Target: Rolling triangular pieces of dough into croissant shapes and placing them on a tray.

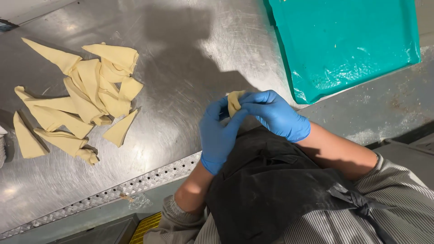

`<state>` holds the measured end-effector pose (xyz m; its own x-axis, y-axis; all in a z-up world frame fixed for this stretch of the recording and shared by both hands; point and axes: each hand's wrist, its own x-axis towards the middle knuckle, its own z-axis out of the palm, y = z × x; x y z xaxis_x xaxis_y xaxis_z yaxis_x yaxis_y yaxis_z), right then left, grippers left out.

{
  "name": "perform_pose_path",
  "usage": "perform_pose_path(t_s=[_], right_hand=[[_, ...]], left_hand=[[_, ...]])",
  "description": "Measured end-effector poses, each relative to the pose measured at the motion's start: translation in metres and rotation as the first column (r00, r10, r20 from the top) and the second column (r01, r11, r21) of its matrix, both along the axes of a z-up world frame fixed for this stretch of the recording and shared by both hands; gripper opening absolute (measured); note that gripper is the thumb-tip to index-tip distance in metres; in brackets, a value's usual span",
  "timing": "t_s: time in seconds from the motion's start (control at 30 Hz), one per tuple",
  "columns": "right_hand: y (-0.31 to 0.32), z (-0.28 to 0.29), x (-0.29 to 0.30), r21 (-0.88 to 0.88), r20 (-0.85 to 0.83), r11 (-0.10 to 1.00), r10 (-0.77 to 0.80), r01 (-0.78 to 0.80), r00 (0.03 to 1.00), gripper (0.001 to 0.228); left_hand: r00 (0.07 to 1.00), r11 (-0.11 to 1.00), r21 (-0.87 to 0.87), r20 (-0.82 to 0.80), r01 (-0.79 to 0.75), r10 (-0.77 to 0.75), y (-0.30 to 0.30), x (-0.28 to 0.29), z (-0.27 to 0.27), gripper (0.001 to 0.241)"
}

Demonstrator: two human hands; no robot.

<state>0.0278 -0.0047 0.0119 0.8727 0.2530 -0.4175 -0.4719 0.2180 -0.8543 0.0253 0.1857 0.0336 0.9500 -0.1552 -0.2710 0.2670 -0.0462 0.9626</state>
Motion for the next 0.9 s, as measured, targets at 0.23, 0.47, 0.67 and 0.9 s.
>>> perform_pose_path(t_s=[0.23, 0.47, 0.67, 0.9], right_hand=[[0.005, 0.027, 0.000, -0.310, 0.163, 0.950, 0.098, -0.044, 0.982, 0.017], [-0.008, 0.014, 0.009, -0.285, 0.190, 0.954, -0.042, 0.096, 0.981, 0.011], [-0.059, -0.017, 0.015, -0.319, 0.274, 0.912, -0.173, 0.260, 0.946, 0.011], [-0.061, -0.011, 0.023, -0.853, 0.498, 0.468, 0.602, 0.230, 0.624, 0.014]], left_hand=[[0.993, 0.996, 0.074, 0.106, 0.051, -0.059, -0.001, -0.006, -0.007, 0.042], [0.982, 0.972, -0.165, -0.113, -0.170, 0.152, 0.032, 0.005, -0.058, 0.032], [0.805, 0.749, -0.302, -0.296, -0.589, 0.514, 0.119, 0.026, -0.138, 0.033], [0.911, 0.937, -0.341, -0.357, 0.077, -0.205, 0.016, 0.007, -0.100, 0.062]])
